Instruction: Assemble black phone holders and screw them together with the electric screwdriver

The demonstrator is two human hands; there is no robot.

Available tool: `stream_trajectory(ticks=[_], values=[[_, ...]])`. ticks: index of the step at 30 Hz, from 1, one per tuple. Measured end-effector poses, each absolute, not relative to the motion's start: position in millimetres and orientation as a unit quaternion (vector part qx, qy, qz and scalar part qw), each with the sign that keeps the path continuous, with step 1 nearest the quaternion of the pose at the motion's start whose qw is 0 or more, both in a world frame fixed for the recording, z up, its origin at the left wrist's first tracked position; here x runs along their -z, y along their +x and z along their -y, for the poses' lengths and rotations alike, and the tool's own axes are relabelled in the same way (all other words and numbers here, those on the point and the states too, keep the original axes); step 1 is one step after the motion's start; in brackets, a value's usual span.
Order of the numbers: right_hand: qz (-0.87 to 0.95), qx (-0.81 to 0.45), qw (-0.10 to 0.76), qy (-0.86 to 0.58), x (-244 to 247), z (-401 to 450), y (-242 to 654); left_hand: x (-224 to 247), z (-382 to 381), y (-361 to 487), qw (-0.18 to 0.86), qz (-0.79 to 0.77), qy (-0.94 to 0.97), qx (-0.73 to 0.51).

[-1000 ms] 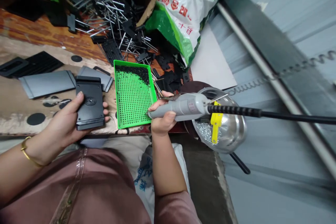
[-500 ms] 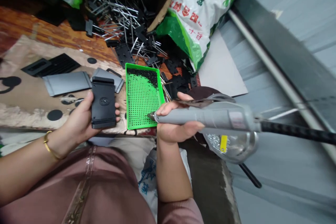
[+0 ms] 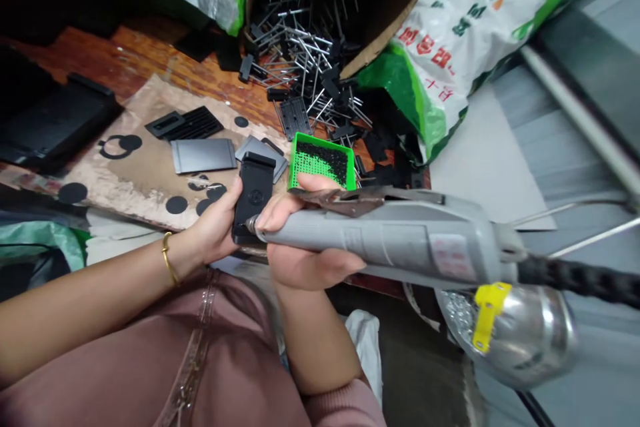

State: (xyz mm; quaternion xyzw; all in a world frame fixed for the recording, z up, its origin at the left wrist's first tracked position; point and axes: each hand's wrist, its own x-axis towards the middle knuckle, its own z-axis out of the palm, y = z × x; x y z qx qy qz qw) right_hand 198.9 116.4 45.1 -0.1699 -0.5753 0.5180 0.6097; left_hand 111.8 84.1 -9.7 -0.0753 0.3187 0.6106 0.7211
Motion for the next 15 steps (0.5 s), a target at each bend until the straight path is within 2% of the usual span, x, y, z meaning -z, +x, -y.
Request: stream_trajectory(ticks=[15], values=[[0.583,-0.511,0.612,-0.157,-36.8,-114.2,189.8,12.0,-83.9,112.4,0.723,-0.287,-0.059,-0.625]])
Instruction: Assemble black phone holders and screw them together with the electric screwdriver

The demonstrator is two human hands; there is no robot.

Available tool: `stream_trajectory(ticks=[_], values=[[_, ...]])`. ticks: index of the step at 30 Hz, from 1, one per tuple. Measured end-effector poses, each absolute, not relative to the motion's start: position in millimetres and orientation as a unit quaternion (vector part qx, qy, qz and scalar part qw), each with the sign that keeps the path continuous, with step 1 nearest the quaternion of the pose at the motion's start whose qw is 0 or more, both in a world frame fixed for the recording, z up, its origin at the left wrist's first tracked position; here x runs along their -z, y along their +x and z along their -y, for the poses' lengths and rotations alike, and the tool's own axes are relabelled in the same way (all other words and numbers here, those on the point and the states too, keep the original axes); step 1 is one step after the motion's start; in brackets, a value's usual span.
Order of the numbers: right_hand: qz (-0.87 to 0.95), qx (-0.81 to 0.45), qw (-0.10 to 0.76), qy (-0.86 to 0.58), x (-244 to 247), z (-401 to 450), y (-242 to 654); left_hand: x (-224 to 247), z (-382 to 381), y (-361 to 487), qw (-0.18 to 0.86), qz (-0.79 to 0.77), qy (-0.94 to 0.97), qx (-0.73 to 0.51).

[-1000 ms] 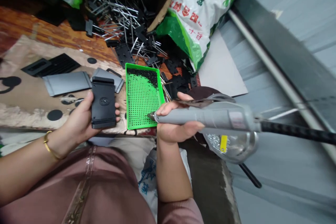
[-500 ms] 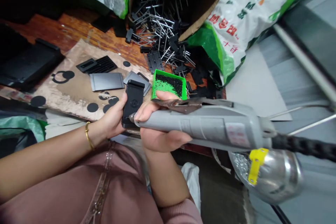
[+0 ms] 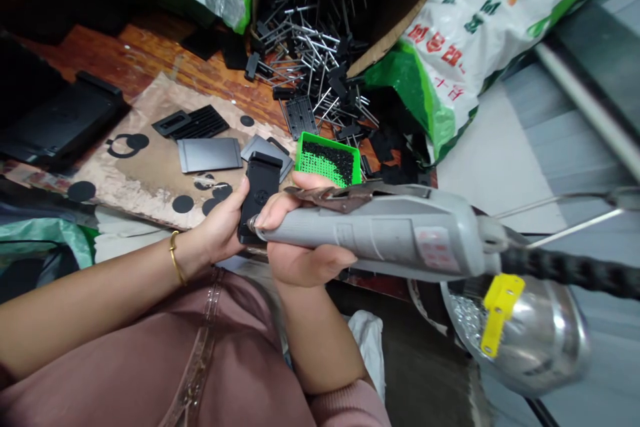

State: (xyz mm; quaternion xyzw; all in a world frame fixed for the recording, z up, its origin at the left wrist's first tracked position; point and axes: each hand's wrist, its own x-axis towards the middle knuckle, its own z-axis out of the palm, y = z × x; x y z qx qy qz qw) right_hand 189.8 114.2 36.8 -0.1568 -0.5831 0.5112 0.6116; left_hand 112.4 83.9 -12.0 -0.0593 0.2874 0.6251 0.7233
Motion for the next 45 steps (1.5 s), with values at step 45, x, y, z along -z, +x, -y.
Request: stream_trajectory(ticks=[45], values=[[0.63,-0.483,0.396,-0.461,11,-82,216,-3,-76,109,0.664,-0.273,0.095,-0.69]])
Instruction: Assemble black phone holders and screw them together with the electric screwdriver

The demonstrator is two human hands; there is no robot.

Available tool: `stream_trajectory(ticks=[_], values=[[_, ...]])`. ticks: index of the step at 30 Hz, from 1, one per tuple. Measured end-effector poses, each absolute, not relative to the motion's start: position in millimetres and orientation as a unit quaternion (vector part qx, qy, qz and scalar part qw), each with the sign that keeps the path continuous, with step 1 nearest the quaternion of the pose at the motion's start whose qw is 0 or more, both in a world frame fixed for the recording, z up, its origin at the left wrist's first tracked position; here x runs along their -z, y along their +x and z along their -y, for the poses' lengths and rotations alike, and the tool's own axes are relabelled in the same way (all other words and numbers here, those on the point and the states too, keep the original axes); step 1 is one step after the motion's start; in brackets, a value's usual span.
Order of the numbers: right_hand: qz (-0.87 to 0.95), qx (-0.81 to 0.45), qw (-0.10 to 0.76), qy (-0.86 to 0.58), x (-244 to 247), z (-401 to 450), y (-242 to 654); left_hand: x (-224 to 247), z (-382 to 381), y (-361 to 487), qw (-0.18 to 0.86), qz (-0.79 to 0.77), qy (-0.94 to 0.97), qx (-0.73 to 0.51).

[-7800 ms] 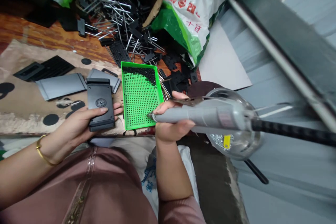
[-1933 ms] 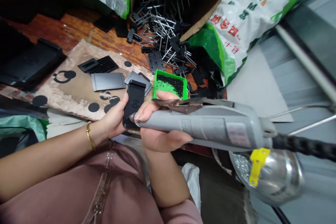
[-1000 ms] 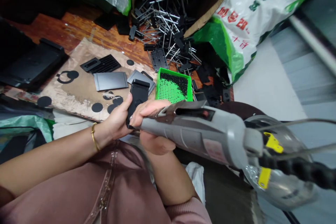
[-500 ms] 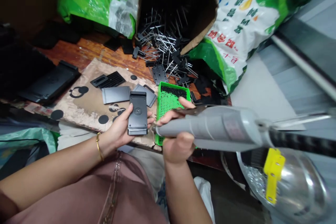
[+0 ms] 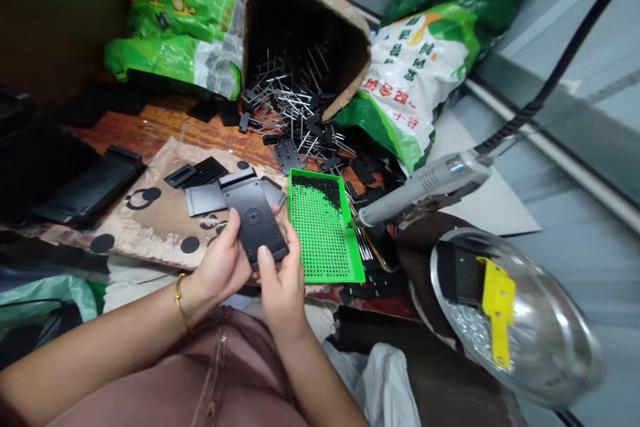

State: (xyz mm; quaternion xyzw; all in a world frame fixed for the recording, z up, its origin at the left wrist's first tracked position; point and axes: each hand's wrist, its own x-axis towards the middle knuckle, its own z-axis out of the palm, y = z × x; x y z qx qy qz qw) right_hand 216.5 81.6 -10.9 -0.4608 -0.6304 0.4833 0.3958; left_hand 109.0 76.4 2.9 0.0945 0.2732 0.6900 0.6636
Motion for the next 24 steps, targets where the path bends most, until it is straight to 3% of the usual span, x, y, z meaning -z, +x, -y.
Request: stream_trajectory(ticks=[4,7,11,17,24], values=[[0.686,-0.404,0.387,-0.465,1,-115,229,8,-75,72,0.546,-0.406,0.217,-0.7],[0.734,-0.354,0.357,-0.457,-7,-129,238,10,-73,46,0.418,-0.57,0.374,-0.601],[0.708,-0.317,0.377,-0.506,-5,-130,230,10,-67,46,0.294,-0.651,0.479,-0.51],[0.752,-0.263,0.325,-0.509,-8,-130,232,7,-59,47,0.276,-0.71,0.501,-0.41],[0.726,-0.253,0.347,-0.538,-13,-138,246,-12,-49,10,0.244,-0.723,0.505,-0.403]])
